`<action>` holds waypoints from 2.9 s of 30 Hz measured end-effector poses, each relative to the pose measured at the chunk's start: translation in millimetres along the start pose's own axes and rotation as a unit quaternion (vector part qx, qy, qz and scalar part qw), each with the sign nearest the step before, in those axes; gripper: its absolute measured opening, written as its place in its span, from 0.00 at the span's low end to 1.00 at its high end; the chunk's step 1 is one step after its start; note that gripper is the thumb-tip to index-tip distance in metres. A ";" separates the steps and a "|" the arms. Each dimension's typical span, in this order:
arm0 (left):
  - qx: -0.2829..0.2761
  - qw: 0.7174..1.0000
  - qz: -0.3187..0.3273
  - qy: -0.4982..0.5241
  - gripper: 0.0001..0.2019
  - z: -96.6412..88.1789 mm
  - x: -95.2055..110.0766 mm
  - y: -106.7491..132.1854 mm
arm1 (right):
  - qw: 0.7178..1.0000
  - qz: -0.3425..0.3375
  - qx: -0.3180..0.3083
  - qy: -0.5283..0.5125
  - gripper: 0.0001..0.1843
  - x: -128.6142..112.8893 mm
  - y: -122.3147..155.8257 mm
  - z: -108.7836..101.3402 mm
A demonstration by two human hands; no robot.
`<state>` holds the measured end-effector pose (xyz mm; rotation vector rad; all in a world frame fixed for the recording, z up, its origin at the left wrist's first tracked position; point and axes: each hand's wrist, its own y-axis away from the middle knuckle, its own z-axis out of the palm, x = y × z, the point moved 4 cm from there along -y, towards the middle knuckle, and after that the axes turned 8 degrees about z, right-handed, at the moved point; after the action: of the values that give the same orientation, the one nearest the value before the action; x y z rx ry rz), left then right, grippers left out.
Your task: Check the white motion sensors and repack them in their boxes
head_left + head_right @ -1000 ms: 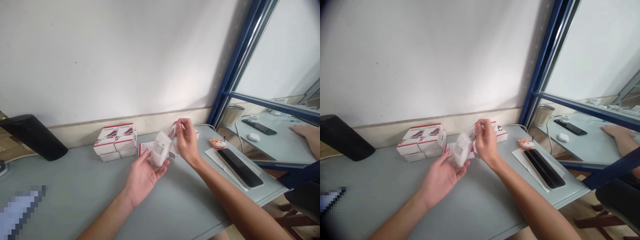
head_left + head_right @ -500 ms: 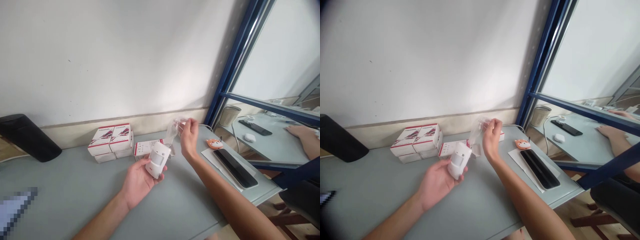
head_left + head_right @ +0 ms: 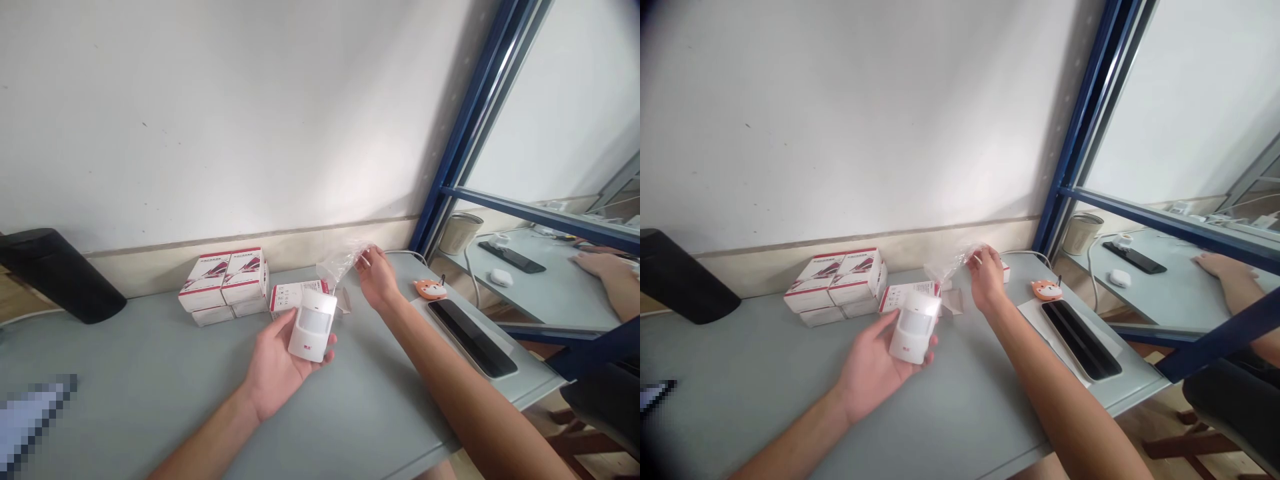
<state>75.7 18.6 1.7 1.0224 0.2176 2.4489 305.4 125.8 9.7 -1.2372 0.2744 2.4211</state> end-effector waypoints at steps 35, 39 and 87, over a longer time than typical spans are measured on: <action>-0.011 0.997 0.076 -0.031 0.18 -0.8 10.8 -3.9 | 0.884 -0.112 -0.235 0.389 0.20 -17.8 70.3 48.2; -0.001 0.996 0.083 -0.015 0.16 -0.9 13.0 -4.0 | 0.874 -0.082 -0.258 0.405 0.19 -16.5 69.8 47.9; -0.129 0.969 0.062 -0.203 0.25 4.7 8.7 -4.1 | 0.915 -0.117 -0.083 0.378 0.35 -31.4 21.3 19.8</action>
<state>75.3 26.3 9.2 1.4153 -0.3009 2.2320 298.1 105.3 46.5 -2.1145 0.1203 1.6942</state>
